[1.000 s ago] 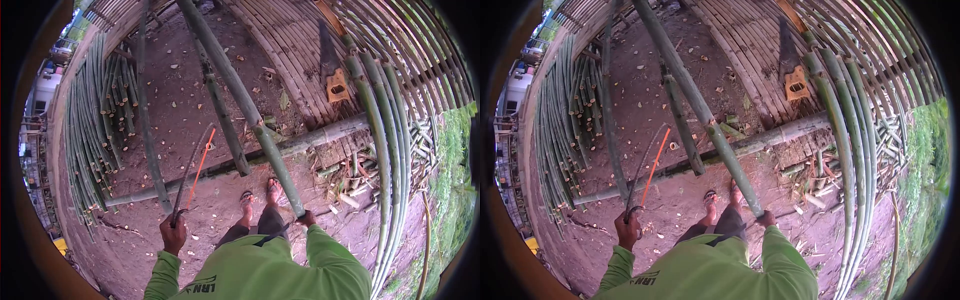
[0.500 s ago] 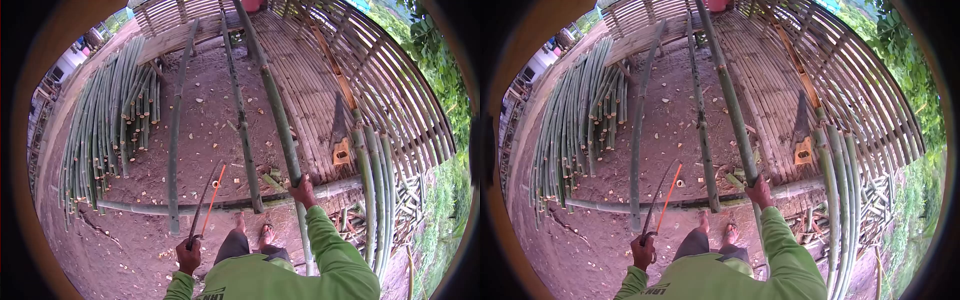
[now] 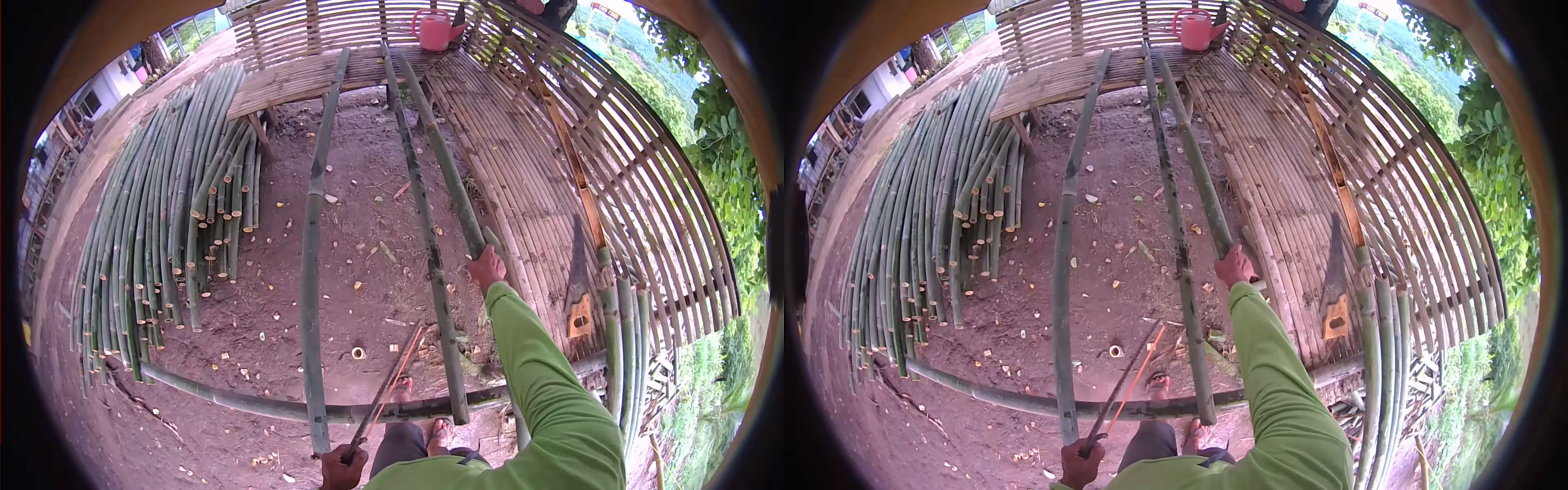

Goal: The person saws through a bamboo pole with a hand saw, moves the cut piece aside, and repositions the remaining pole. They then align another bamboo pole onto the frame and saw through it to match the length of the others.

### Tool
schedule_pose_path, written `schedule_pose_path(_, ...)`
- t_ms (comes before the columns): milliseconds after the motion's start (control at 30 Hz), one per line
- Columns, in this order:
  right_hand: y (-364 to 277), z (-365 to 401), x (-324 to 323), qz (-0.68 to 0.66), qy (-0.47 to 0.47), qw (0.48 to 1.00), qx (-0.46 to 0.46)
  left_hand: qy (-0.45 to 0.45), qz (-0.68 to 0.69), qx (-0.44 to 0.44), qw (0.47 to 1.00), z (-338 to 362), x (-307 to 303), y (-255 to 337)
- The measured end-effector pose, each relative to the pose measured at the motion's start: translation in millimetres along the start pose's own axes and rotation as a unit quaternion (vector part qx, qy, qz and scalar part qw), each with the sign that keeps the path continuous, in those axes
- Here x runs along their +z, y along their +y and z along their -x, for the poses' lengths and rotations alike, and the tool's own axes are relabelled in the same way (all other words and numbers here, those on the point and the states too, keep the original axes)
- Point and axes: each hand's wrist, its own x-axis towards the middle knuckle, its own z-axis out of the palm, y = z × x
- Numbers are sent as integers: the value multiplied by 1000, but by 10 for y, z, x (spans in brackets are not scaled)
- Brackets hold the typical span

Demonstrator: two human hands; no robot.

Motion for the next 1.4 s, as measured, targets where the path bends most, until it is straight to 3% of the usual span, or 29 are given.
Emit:
schedule_pose_path(33, -136, -76, 3, 8, 7, 1000, -5, -16, -49, 44, 998, -81, -26, -24)
schedule_pose_path(133, -300, -403, 153, 25, 13, 999, -46, -53, 61, -124, 989, -253, -218, 82)
schedule_pose_path(267, -221, -434, 468, 53, 37, 995, -77, -4, 46, -57, 997, -447, -199, -58)
schedule_pose_path(300, -110, -358, 538, 47, 33, 994, -98, -18, 30, -77, 996, -453, -221, -169)
schedule_pose_path(367, 279, -62, 664, 37, 31, 989, -142, -14, 8, -38, 999, -508, -235, -331)
schedule_pose_path(400, 557, 266, 642, 11, 78, 975, -208, -11, -1, -16, 1000, -540, -226, -444)
schedule_pose_path(433, 810, 686, 595, 27, 103, 973, -205, -43, 20, -82, 996, -505, -215, -685)
schedule_pose_path(533, 1706, 2159, 250, 40, 15, 992, -116, -33, 169, -174, 970, -787, -380, -225)
schedule_pose_path(567, 2155, 2643, 200, 16, -50, 995, -90, -26, 170, -149, 974, -856, -396, -122)
schedule_pose_path(600, 2590, 3027, 260, -12, -135, 989, 53, -19, 173, -149, 973, -901, -402, -87)
schedule_pose_path(633, 3001, 3440, 296, 51, -207, 969, 123, -24, 179, -154, 971, -927, -378, -155)
schedule_pose_path(667, 2917, 3629, 21, -18, -399, 894, 204, -29, 183, -159, 970, -958, -347, -243)
schedule_pose_path(700, 3459, 3987, 336, -29, -372, 914, 162, -33, 188, -160, 969, -986, -320, -289)
schedule_pose_path(733, 4186, 4297, 841, -83, -281, 952, 95, -38, 192, -159, 968, -1031, -286, -311)
schedule_pose_path(800, 4332, 4245, 1036, -85, -290, 945, 128, -41, 188, -149, 970, -1071, -253, -157)
schedule_pose_path(833, 4267, 4231, 1022, -38, -278, 955, 91, -38, 179, -141, 973, -1091, -241, 5)
schedule_pose_path(867, 3772, 4131, 772, 8, -266, 963, 55, -36, 169, -133, 976, -1064, -238, 106)
schedule_pose_path(900, 3536, 4065, 691, 53, -193, 980, -6, -46, 152, -127, 979, -1024, -205, 65)
schedule_pose_path(933, 3269, 3945, 548, 13, -170, 985, -8, -44, 160, -124, 978, -977, -175, 99)
schedule_pose_path(1000, 2734, 3595, 316, 56, -133, 989, -20, -48, 170, -126, 976, -812, -132, 205)
schedule_pose_path(1067, 2310, 3229, 108, 13, -57, 993, -99, -64, 156, -119, 979, -671, -75, 276)
schedule_pose_path(1133, 2248, 3081, 185, -41, 75, 991, -106, -78, 140, -95, 982, -518, -27, 427)
schedule_pose_path(1233, 2577, 3682, 250, -104, 51, 993, 3, -102, 138, -70, 983, -325, -23, 531)
schedule_pose_path(1300, 3057, 4105, 229, -116, -183, 969, 117, -116, 151, -40, 981, -216, 15, 420)
schedule_pose_path(1333, 3509, 4287, 573, -127, -204, 965, 105, -117, 143, -29, 982, -162, 27, 409)
schedule_pose_path(1367, 3886, 4395, 842, -224, -259, 928, 145, -120, 132, -19, 984, -101, 19, 411)
schedule_pose_path(1400, 3856, 4416, 778, -187, -252, 937, 152, -124, 120, -7, 985, -51, 15, 429)
